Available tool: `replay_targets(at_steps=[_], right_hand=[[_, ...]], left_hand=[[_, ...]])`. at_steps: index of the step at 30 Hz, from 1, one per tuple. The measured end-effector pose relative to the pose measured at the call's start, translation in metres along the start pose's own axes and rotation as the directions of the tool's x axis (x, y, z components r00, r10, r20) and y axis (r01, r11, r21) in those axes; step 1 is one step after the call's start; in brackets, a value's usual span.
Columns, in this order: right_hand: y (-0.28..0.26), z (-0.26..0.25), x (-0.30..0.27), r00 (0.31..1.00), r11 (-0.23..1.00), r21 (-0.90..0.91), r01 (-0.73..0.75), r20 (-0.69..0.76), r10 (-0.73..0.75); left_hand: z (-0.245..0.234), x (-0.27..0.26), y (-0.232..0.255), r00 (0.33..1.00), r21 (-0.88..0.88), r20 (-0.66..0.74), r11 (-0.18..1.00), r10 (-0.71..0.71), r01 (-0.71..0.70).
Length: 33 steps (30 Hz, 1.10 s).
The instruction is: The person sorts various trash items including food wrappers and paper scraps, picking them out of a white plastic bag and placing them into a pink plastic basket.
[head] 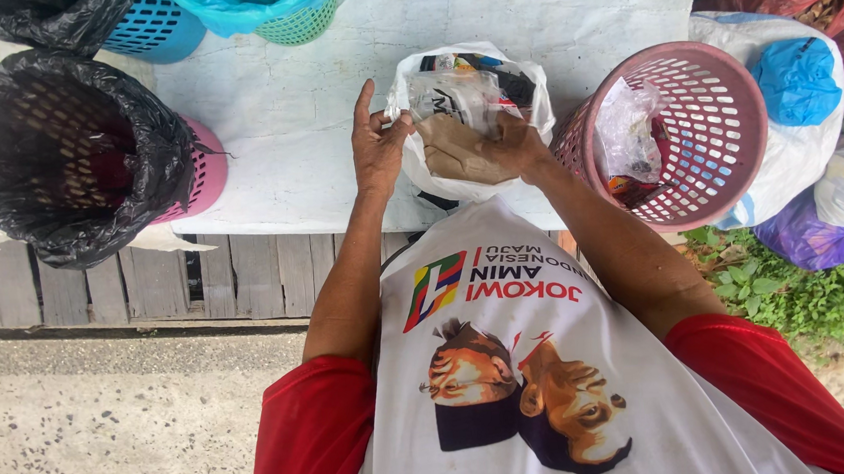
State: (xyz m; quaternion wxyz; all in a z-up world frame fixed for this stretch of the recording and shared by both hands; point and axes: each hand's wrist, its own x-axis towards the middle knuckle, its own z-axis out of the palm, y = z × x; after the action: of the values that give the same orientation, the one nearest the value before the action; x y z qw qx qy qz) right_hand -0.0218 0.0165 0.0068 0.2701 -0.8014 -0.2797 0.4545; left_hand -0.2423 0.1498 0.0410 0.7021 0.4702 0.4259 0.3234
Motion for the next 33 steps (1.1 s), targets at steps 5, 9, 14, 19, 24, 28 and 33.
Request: replay_targets(at_steps=[5,9,14,19,24,28,33], right_hand=[[0.011,-0.026,-0.002,0.799,0.899,-0.319,0.299,-0.431,-0.419],[-0.009,-0.033,-0.036,0.744,0.827,-0.551,0.107,-0.508,-0.435],[-0.002,-0.028,-0.035,0.726,0.697,-0.706,0.125,-0.414,-0.549],[0.024,-0.049,-0.029,0.815,0.860,-0.464,0.211,-0.402,-0.417],[0.014,-0.053,-0.044,0.817,0.893,-0.411,0.184,-0.440,-0.371],[0.016,-0.044,-0.049,0.799,0.888,-0.400,0.226,-0.445,-0.404],[0.011,-0.037,-0.055,0.802,0.904,-0.351,0.244,-0.451,-0.391]], left_hand=[[0.005,0.003,0.007,0.944,0.493,-0.134,0.847,0.301,-0.199],[0.037,-0.007,0.006,0.725,0.796,0.061,0.405,0.687,-0.451],[0.092,-0.005,-0.033,0.855,0.805,0.504,0.294,0.122,-0.516],[0.105,-0.002,-0.047,0.856,0.935,0.355,0.134,-0.376,-0.329],[0.088,0.006,-0.095,0.845,0.909,0.360,-0.057,-0.396,-0.413],[0.084,0.012,-0.127,0.852,0.906,0.331,-0.115,-0.405,-0.407],[0.099,0.021,-0.145,0.864,0.902,0.304,-0.169,-0.402,-0.396]])
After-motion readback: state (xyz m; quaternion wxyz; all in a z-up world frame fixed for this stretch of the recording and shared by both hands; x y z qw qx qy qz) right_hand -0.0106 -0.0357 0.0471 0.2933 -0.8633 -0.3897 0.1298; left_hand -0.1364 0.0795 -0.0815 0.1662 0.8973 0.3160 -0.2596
